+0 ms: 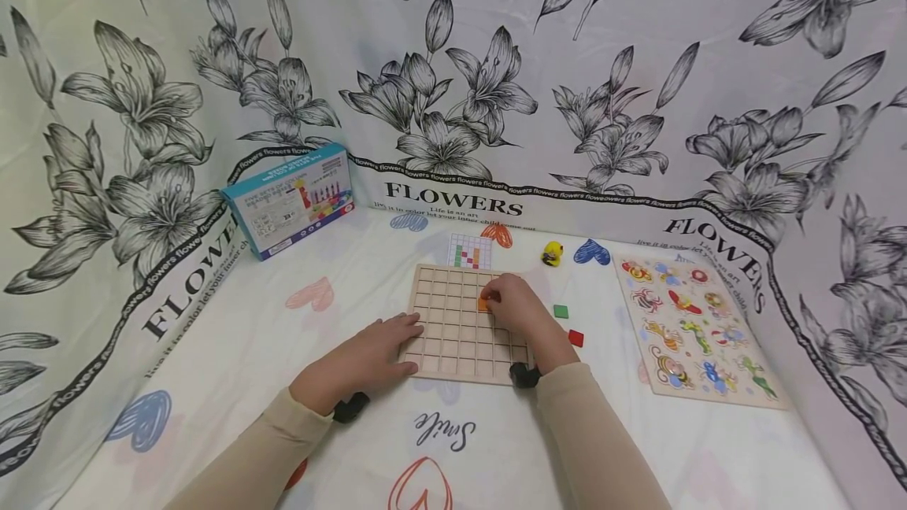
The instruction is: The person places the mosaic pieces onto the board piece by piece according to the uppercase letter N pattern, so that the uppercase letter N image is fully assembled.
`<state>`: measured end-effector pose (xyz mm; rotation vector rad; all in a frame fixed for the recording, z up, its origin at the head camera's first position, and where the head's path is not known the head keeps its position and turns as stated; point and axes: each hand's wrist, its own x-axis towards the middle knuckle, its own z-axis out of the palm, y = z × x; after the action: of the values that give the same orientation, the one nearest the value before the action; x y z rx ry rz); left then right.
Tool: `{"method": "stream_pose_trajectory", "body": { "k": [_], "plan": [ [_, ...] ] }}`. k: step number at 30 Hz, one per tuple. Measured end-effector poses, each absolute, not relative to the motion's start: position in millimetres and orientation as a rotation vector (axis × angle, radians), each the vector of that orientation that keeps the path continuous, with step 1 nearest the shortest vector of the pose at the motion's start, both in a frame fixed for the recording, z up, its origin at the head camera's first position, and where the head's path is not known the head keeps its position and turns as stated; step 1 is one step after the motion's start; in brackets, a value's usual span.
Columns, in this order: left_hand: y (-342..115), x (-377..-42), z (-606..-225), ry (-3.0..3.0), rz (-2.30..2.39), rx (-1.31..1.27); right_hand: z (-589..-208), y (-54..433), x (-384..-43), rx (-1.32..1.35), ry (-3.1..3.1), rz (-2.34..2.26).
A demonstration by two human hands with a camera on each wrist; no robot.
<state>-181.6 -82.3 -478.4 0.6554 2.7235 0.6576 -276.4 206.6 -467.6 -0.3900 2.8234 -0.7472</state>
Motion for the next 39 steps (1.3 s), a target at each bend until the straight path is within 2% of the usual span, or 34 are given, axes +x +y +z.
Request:
{"method": "stream_pose_trajectory", "body": {
  "k": [6,13,20,31,39],
  "plan": [
    [-82,-182,-478,2.724,0.65,0.649,-461,220,-268,-0.372,2.866,-0.81],
    [-80,-183,-479,2.734,0.634,0.653,-443,279,-235,-0.151,2.922,-0.961],
    [-81,-183,-478,2.736,0.626,0.632,-457,318,-209,0.038,2.807,-0.883],
    [-81,-181,-478,2.718,0.675,0.641,-472,315,-206,0.138,2.792,-0.831],
    [-81,-181,-476,2.728,0.666,0.644,-472,313,-205,0.097,2.833,-0.838]
  ]
}}
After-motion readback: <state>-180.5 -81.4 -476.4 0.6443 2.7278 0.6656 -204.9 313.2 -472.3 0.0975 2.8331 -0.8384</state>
